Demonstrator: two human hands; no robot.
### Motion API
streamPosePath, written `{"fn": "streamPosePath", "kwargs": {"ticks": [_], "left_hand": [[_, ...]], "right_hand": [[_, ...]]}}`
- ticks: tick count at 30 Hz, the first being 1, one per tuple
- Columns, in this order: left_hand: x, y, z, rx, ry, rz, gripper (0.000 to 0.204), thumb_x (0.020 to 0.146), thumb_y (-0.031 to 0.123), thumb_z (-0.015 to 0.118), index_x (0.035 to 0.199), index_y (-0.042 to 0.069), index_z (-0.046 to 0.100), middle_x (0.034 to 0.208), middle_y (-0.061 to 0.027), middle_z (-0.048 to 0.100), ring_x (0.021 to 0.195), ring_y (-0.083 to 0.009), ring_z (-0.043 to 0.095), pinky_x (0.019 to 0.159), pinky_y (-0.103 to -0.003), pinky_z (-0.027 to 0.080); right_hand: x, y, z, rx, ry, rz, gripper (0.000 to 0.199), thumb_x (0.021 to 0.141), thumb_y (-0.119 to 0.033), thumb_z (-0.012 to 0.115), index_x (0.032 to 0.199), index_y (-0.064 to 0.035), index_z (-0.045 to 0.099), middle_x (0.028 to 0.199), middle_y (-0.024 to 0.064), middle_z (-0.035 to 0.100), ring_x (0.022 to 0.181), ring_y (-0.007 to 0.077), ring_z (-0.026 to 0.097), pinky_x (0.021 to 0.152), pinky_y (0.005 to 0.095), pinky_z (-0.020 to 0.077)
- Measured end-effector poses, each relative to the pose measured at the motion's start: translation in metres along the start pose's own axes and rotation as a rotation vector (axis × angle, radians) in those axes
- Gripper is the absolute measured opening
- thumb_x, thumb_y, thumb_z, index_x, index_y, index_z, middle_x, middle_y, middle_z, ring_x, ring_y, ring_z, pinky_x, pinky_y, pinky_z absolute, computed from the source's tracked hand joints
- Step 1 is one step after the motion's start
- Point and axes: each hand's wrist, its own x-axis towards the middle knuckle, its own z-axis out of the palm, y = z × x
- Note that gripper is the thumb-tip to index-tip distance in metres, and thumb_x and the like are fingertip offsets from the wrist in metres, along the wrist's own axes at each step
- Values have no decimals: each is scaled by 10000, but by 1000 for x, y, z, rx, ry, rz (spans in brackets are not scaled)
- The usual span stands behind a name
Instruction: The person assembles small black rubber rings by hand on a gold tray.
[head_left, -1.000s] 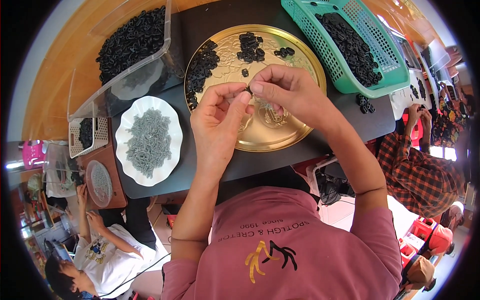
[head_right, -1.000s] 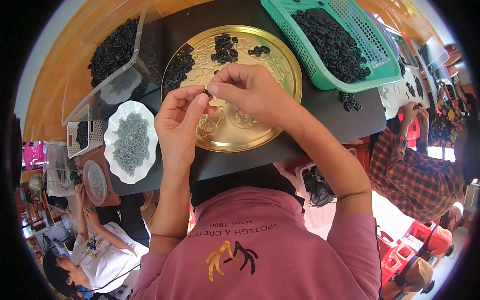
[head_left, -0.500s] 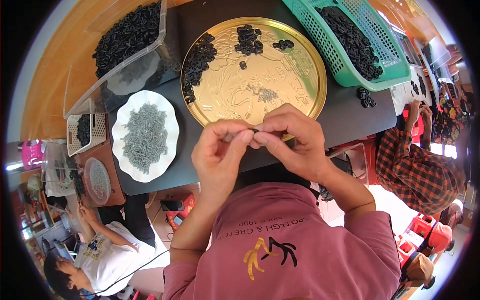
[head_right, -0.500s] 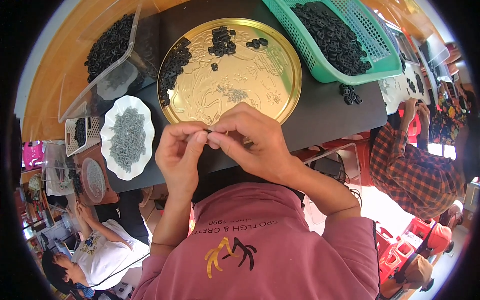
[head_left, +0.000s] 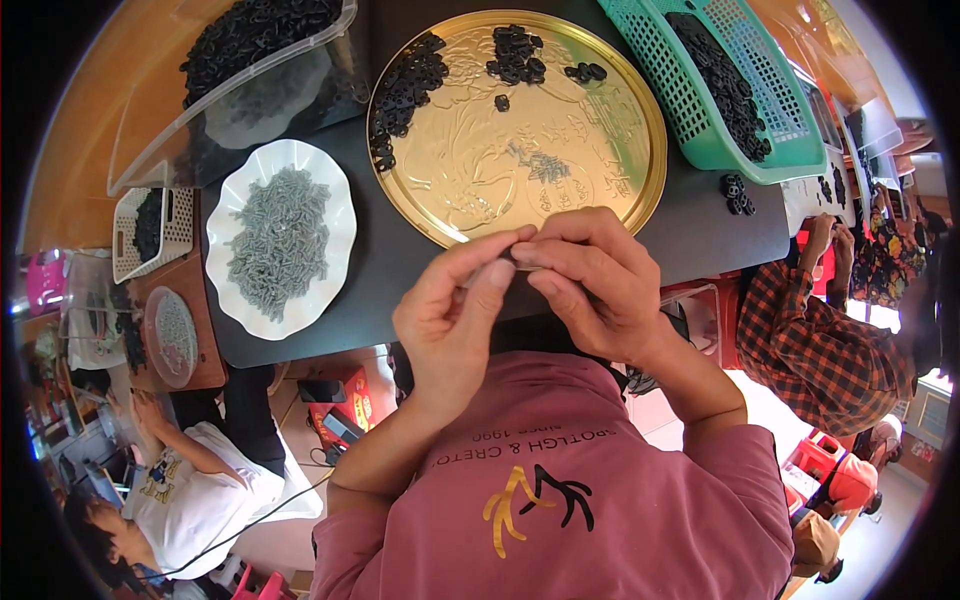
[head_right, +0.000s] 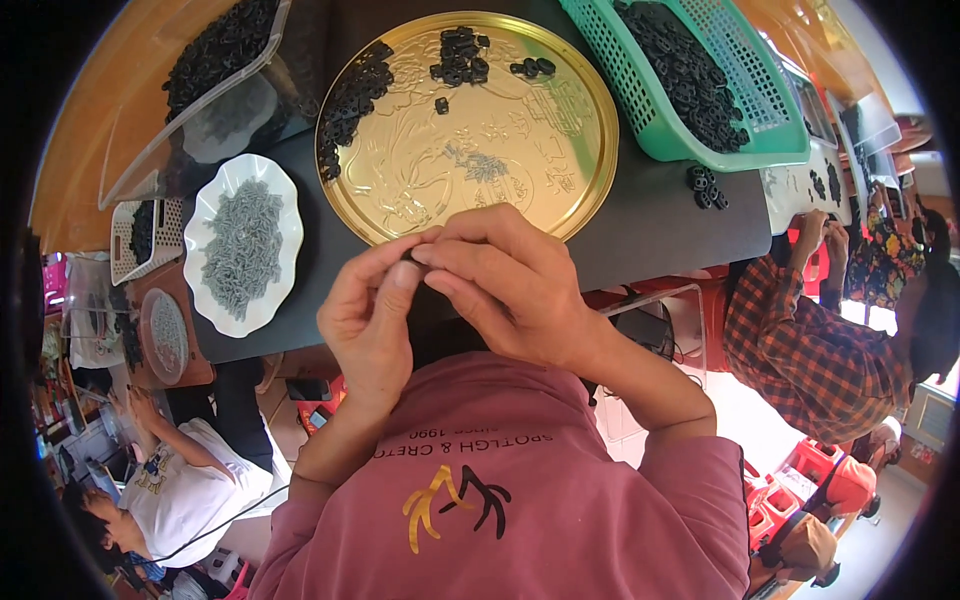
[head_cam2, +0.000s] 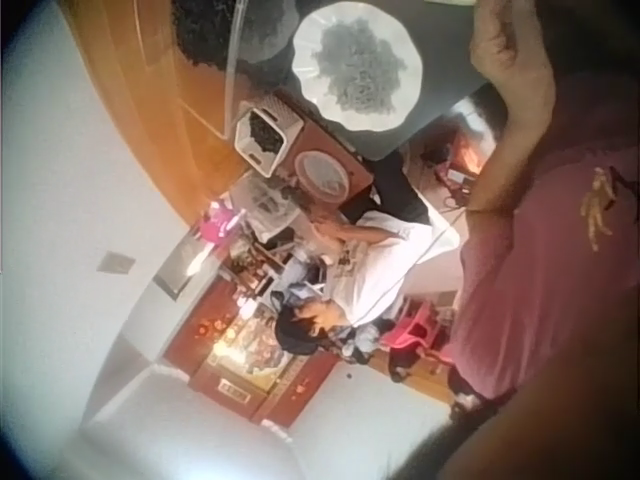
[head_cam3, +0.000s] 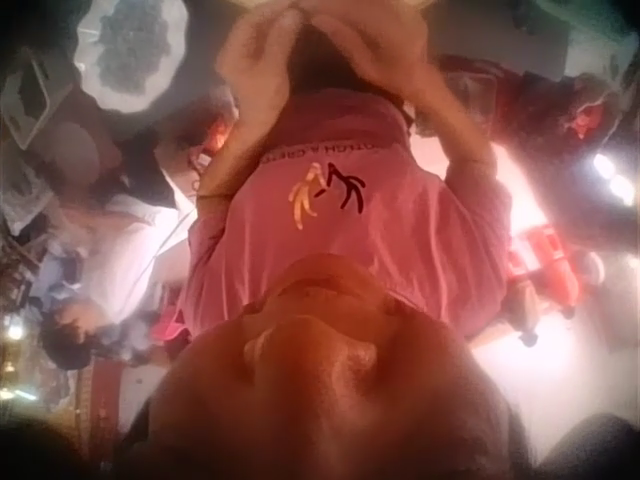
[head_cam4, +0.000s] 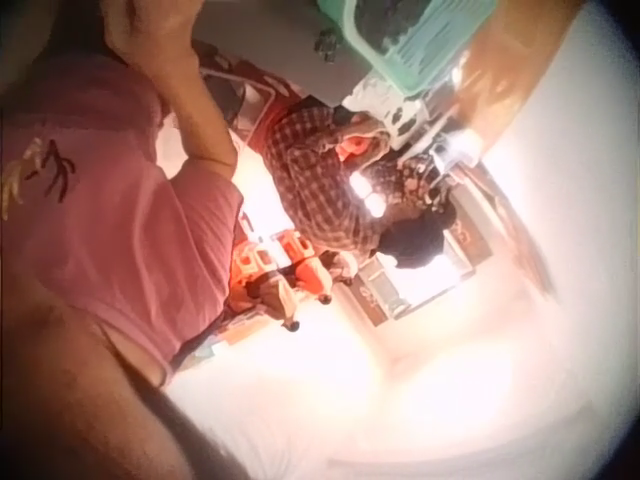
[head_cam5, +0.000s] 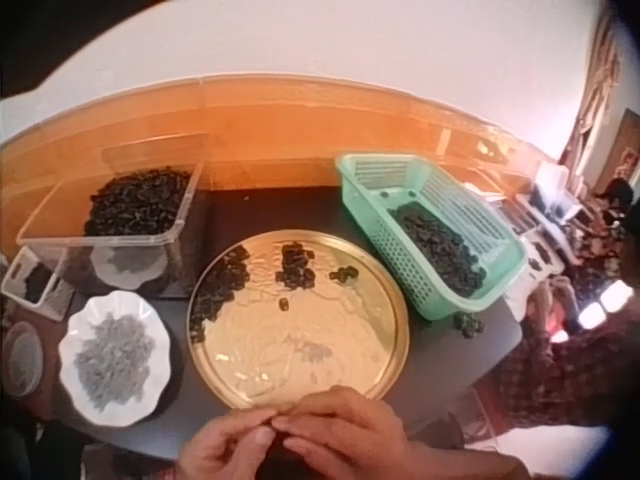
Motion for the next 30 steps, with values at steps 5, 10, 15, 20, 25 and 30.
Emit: {"fn": "streamPosePath", "kwargs": {"ticks": [5,10,15,20,25,30], "left_hand": [[12,4,-9,-193,123,-81,186,946,50,534,1087,-53,598,1020,-112,645,918,-166,643,837,-271,510],[14,2,-17,-132,156,-133,172,934,48,557,1075,-39,602,864,-86,654,807,-139,645,780,-249,509],[16,-1,-18,-134,148,-161,165,923,62,585,1060,-27,605,844,-69,651,778,-114,635,746,-218,487],[20,-3,-19,-125,151,-171,173,917,68,599,1062,-24,606,840,-62,647,773,-104,625,742,-217,487],[24,-4,-21,-141,150,-156,176,915,75,604,1062,-23,607,839,-60,646,764,-102,621,737,-218,488],[26,-8,-25,-149,108,-143,172,921,75,591,1060,-27,591,879,-86,653,764,-119,629,731,-237,506]], "right_hand": [[32,22,-10,92,-158,415,106,792,-51,677,896,-35,663,861,84,606,734,219,613,626,304,488],[61,60,-14,-251,-368,319,100,817,-137,636,844,-43,656,814,107,611,721,277,610,652,369,483],[66,70,-5,-416,-457,144,132,817,-173,620,808,-45,654,831,122,627,744,312,625,675,412,488],[74,77,0,-540,-523,167,132,800,-165,622,795,-37,652,808,103,618,731,303,610,653,392,483],[83,76,5,-634,-556,6,133,798,-164,609,759,-38,632,785,118,598,705,308,610,631,409,482],[89,77,8,-662,-626,-127,140,798,-154,596,736,-28,599,755,127,573,667,314,605,592,420,475]]}}
